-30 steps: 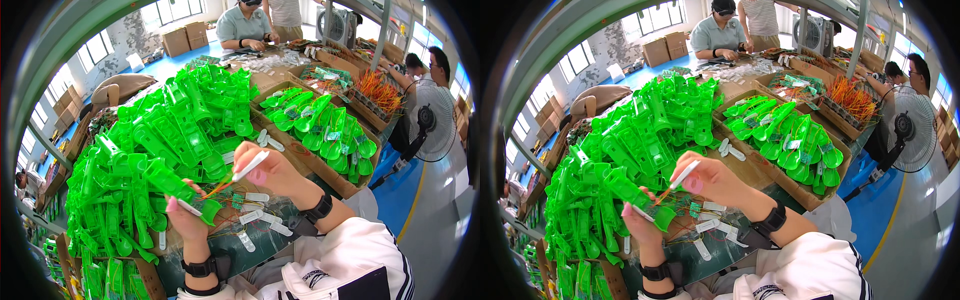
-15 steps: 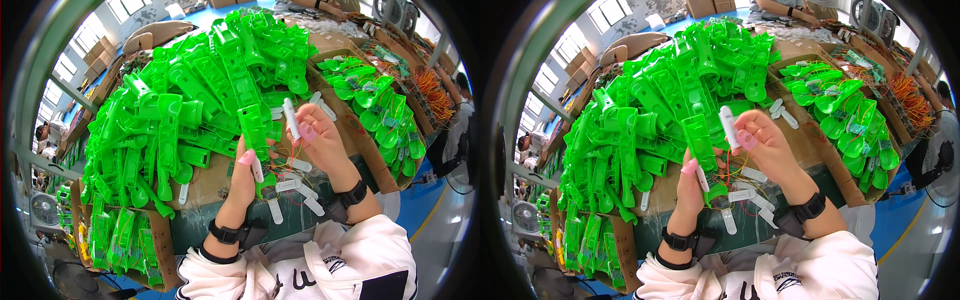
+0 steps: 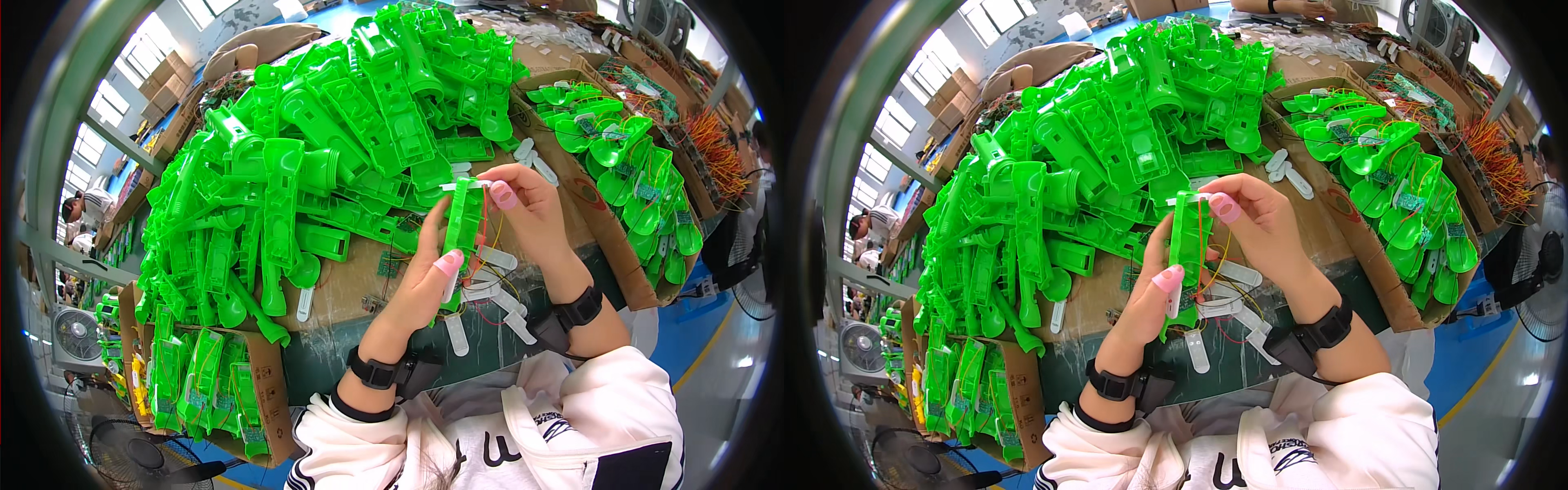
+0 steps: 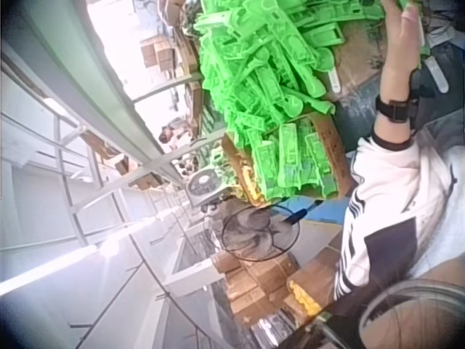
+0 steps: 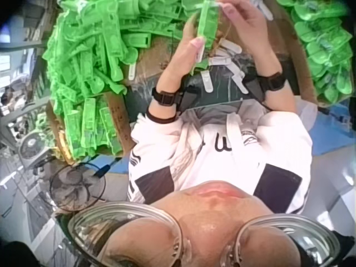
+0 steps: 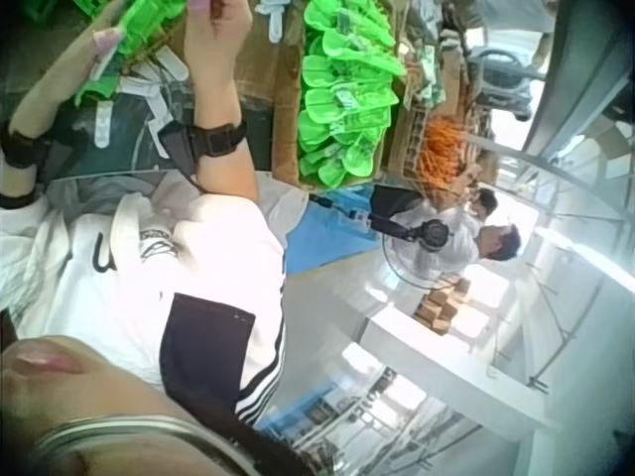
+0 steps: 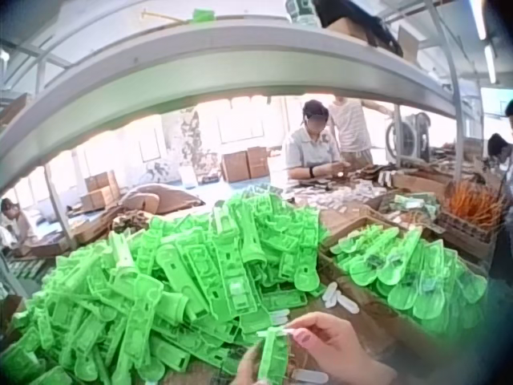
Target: Assembling green plastic shells with electronic circuit boards and wiring components.
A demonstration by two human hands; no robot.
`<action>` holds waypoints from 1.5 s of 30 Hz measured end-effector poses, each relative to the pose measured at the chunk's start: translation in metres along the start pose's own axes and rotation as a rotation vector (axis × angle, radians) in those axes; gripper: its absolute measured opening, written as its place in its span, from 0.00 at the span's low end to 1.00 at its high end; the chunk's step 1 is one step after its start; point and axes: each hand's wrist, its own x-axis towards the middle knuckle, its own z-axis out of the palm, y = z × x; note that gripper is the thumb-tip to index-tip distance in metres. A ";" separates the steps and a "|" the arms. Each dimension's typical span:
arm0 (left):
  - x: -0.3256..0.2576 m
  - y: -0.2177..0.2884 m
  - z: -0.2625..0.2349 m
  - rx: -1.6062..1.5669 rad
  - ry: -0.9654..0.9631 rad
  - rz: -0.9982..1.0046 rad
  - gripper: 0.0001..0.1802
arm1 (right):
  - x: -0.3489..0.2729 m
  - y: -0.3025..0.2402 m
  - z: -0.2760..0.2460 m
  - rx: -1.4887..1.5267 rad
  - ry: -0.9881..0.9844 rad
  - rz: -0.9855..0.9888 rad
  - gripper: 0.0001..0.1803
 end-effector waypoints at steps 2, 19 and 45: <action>-0.001 0.000 0.003 -0.044 0.051 0.011 0.42 | -0.001 0.000 0.000 0.011 -0.008 0.022 0.11; 0.003 -0.016 0.000 0.107 -0.005 0.076 0.30 | -0.001 0.015 -0.012 -0.320 -0.027 -0.117 0.07; 0.023 -0.045 -0.001 0.350 0.209 0.167 0.22 | 0.008 0.024 -0.042 -0.867 -0.144 -0.153 0.12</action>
